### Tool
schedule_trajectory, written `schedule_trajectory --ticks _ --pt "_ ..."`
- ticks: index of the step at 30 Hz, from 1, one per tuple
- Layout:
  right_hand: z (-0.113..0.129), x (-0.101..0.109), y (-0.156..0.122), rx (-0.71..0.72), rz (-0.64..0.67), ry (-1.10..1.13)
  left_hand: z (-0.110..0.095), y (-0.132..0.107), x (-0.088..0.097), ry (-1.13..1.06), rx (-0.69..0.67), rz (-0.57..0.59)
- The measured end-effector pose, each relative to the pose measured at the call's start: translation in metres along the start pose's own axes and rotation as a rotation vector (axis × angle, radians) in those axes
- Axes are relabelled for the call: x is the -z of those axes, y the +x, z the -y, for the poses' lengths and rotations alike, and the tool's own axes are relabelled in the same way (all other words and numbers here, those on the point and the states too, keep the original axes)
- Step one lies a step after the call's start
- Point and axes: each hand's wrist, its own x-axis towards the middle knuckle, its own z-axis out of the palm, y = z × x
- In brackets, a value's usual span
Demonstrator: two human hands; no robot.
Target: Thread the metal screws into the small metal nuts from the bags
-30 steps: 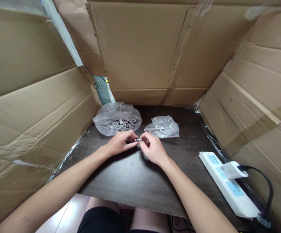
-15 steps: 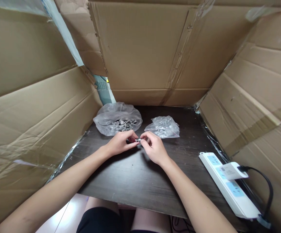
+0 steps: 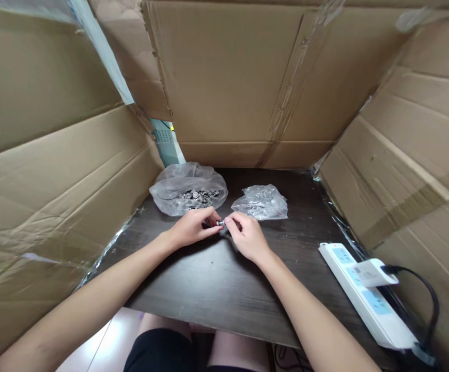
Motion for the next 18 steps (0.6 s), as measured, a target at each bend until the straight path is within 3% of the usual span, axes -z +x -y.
schedule_trajectory --ticks 18 --pt "-0.0002 -0.0010 -0.0014 0.039 0.025 -0.026 0.0008 -0.0005 -0.0005 -0.005 -0.004 0.010"
